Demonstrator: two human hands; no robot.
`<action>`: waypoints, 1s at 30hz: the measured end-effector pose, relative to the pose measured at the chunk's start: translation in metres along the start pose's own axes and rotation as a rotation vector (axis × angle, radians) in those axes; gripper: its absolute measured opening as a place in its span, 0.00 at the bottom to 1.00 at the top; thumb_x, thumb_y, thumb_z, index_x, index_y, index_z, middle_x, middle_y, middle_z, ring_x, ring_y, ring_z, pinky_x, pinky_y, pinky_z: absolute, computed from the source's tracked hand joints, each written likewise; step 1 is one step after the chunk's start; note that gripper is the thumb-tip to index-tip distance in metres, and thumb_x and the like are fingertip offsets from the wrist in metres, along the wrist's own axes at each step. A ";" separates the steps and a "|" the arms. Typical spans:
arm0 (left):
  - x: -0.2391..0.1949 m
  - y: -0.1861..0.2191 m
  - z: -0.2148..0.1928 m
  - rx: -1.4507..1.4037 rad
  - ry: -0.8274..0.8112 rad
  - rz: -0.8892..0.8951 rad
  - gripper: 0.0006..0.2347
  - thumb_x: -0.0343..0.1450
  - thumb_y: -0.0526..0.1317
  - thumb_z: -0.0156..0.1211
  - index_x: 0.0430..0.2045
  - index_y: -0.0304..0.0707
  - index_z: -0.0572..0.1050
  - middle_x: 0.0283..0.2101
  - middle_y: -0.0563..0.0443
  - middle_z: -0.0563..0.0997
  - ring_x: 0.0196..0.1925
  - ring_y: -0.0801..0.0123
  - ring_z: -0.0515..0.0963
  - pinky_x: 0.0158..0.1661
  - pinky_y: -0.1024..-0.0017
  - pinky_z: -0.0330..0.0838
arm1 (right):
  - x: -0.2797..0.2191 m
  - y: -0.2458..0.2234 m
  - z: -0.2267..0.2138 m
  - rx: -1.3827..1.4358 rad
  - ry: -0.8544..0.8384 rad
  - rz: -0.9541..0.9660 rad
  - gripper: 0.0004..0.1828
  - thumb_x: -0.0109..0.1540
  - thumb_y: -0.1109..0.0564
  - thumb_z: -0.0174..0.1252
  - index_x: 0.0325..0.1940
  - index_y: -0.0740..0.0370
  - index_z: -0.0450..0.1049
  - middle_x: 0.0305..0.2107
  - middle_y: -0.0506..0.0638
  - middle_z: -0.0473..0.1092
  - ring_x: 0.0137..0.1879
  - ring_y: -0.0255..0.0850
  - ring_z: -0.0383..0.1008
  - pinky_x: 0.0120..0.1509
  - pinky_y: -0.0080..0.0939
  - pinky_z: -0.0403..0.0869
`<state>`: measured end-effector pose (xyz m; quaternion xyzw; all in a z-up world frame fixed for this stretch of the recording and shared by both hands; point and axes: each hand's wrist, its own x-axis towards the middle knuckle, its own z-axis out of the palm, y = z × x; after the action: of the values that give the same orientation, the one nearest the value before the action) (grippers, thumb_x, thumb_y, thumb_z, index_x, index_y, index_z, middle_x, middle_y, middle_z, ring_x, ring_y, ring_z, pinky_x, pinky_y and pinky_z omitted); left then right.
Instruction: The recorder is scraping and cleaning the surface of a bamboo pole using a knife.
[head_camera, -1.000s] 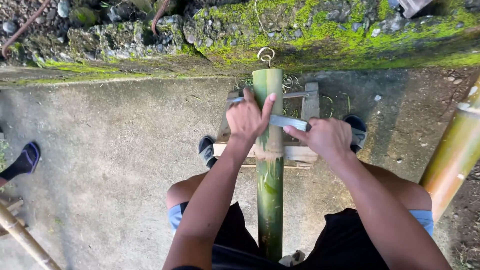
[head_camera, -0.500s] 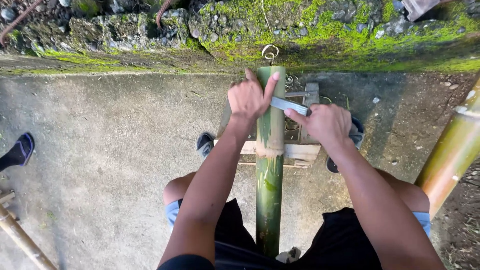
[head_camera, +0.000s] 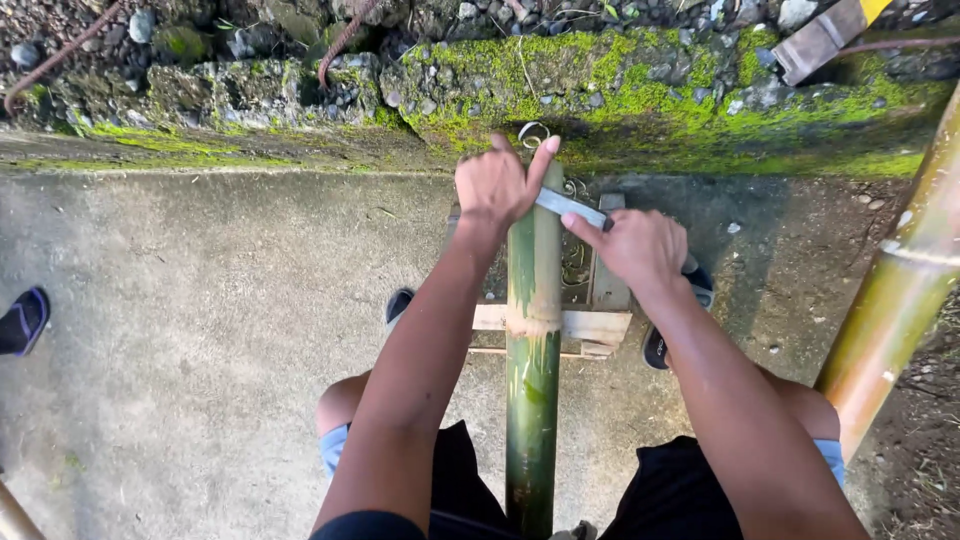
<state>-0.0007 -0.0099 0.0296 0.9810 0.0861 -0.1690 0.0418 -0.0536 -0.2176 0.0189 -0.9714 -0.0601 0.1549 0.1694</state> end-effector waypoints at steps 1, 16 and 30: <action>-0.002 -0.001 0.006 -0.004 0.000 0.001 0.43 0.71 0.72 0.22 0.50 0.22 0.68 0.17 0.49 0.78 0.19 0.65 0.81 0.23 0.62 0.74 | -0.006 0.001 -0.001 -0.004 0.001 0.001 0.47 0.55 0.10 0.46 0.20 0.54 0.80 0.09 0.56 0.68 0.19 0.52 0.73 0.27 0.52 0.71; -0.020 -0.005 -0.059 0.170 0.266 -0.098 0.45 0.70 0.76 0.28 0.54 0.26 0.68 0.39 0.37 0.80 0.48 0.49 0.78 0.56 0.40 0.63 | 0.012 0.001 -0.013 0.009 0.099 0.031 0.46 0.57 0.12 0.48 0.23 0.57 0.80 0.14 0.60 0.71 0.26 0.59 0.77 0.34 0.58 0.74; -0.237 -0.053 0.107 -0.933 0.271 -0.095 0.24 0.77 0.53 0.48 0.52 0.25 0.70 0.41 0.34 0.81 0.39 0.49 0.84 0.40 0.57 0.77 | -0.163 0.029 0.059 2.081 -0.993 0.620 0.29 0.69 0.34 0.48 0.18 0.48 0.58 0.11 0.38 0.52 0.18 0.33 0.55 0.26 0.36 0.57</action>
<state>-0.2649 -0.0064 0.0068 0.8659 0.2018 0.0151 0.4575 -0.2248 -0.2536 0.0020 -0.1747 0.2725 0.5221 0.7890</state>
